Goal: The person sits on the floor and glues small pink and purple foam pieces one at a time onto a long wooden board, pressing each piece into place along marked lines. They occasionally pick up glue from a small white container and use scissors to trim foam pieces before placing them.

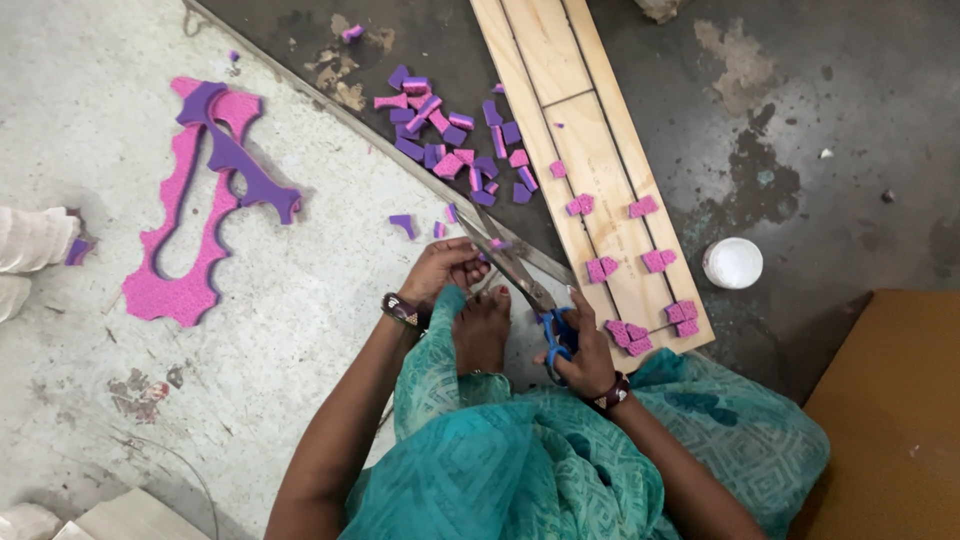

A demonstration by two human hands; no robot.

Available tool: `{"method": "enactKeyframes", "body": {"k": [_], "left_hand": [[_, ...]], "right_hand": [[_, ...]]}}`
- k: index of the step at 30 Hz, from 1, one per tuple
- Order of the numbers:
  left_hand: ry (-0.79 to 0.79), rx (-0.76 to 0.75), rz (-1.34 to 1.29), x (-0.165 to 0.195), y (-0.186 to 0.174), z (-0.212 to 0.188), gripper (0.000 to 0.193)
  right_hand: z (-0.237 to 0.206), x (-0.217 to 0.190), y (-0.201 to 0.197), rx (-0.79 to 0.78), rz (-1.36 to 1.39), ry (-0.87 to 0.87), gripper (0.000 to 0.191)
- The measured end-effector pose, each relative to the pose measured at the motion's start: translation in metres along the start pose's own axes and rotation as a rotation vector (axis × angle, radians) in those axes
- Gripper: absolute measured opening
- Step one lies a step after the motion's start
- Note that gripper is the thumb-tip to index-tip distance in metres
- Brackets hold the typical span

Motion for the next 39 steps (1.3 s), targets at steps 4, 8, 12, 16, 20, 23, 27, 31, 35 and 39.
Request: {"method": "enactKeyframes", "body": {"k": [4,8,12,16,20,23,27,31,35,39], "left_hand": [[-0.02,0.059,-0.006,0.007,-0.003,-0.012,0.016],[0.078,0.182,0.018,0.018,-0.012,-0.028,0.024],[0.132,0.157,-0.035,0.022,-0.023,-0.04,0.037],[0.201,0.085,-0.137,0.011,-0.025,-0.039,0.033],[0.214,0.049,-0.17,0.001,-0.017,-0.033,0.031],[0.138,0.064,-0.176,-0.005,-0.005,-0.033,0.03],[0.101,0.091,-0.14,-0.018,0.016,-0.036,0.028],[0.108,0.048,-0.089,-0.031,0.03,-0.031,0.028],[0.101,0.058,-0.024,-0.041,0.034,-0.028,0.026],[0.106,0.031,-0.031,-0.044,0.04,-0.026,0.025]], "right_hand": [[-0.003,0.007,0.008,0.006,-0.007,0.073,0.088],[0.007,0.01,0.011,0.03,0.015,0.212,0.077],[0.023,0.012,0.005,-0.016,-0.208,0.234,0.093],[0.033,0.008,0.013,-0.072,-0.352,0.238,0.093],[0.044,-0.007,0.016,-0.052,-0.321,0.088,0.082],[0.051,-0.027,0.011,0.044,-0.308,-0.049,0.068],[0.058,-0.054,0.009,-0.003,0.173,-0.069,0.065],[0.065,-0.072,0.014,0.001,0.135,-0.184,0.069],[0.062,-0.08,0.018,0.048,-0.078,-0.209,0.069],[0.055,-0.085,0.016,0.108,-0.416,-0.188,0.07]]}}
Point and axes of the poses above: each hand's wrist, its own z-axis towards the middle knuckle, its own y-axis out of the palm, x = y × z, the point moved 1 cm from there along z, towards the middle knuckle, and after that the axes turned 2 degrees about y, right-handed, at the moved point
